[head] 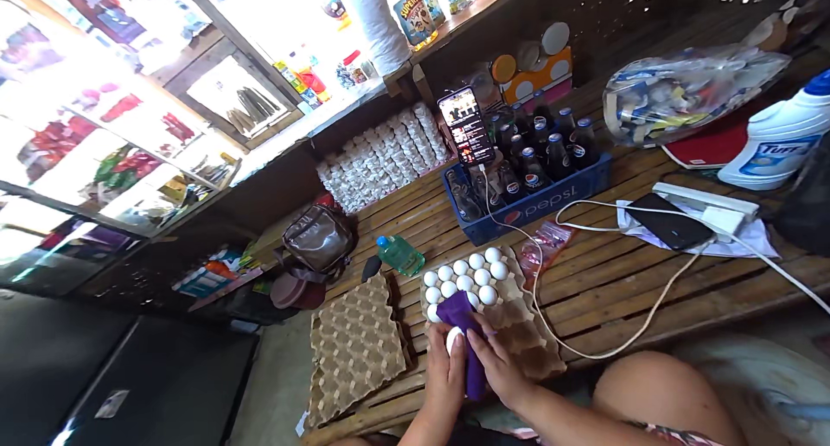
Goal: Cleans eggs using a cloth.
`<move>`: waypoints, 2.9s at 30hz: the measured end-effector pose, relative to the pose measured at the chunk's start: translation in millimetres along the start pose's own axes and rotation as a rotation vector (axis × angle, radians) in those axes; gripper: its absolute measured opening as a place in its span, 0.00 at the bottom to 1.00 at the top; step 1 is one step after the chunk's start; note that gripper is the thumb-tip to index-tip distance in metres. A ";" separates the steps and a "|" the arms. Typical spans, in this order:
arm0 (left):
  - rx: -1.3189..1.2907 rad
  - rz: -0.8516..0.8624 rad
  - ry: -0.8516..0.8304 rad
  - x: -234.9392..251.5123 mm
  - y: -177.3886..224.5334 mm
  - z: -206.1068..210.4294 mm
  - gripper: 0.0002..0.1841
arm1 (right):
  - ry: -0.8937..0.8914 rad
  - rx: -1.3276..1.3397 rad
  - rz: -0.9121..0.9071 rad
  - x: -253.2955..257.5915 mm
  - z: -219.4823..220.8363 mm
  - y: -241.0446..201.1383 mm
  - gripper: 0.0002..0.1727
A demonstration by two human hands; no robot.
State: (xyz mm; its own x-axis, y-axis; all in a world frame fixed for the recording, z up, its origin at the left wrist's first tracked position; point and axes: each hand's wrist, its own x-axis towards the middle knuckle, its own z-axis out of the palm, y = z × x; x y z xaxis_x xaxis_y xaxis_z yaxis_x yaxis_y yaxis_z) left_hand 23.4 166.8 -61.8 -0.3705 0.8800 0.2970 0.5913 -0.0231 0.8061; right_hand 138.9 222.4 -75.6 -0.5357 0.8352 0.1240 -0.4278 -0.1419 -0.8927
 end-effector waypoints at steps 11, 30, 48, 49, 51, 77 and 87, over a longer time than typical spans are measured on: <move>-0.085 0.082 -0.038 4.0 15.1 -6.5 0.28 | 0.018 0.103 0.283 -0.5 3.8 -5.6 0.27; -0.122 0.101 0.033 14.1 -2.3 -8.4 0.18 | -0.011 0.053 0.186 -4.5 4.1 -6.9 0.33; -0.233 -0.042 0.107 12.4 -3.8 -4.1 0.19 | -0.070 -0.068 0.038 -3.9 4.5 5.3 0.32; -0.277 -0.092 0.128 12.9 -3.2 -3.4 0.17 | -0.080 -0.112 -0.026 -4.7 5.0 8.7 0.32; -0.301 -0.157 0.127 12.3 -0.3 -1.4 0.16 | -0.071 -0.176 -0.102 -4.5 5.3 12.8 0.31; -0.146 -0.009 -0.086 3.8 0.4 2.4 0.24 | 0.166 0.032 0.143 11.0 -2.4 -1.9 0.21; -0.380 -0.250 0.039 5.1 -1.9 0.5 0.38 | -0.025 -0.320 -0.367 1.5 0.7 21.8 0.20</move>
State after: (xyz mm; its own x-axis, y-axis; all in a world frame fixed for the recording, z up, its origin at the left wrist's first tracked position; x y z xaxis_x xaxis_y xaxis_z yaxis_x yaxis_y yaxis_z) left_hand 20.7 171.5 -62.1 -0.4996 0.8623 0.0823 0.1782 0.0093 0.9840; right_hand 128.3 220.1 -94.6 -0.4102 0.7861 0.4625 -0.3483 0.3336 -0.8760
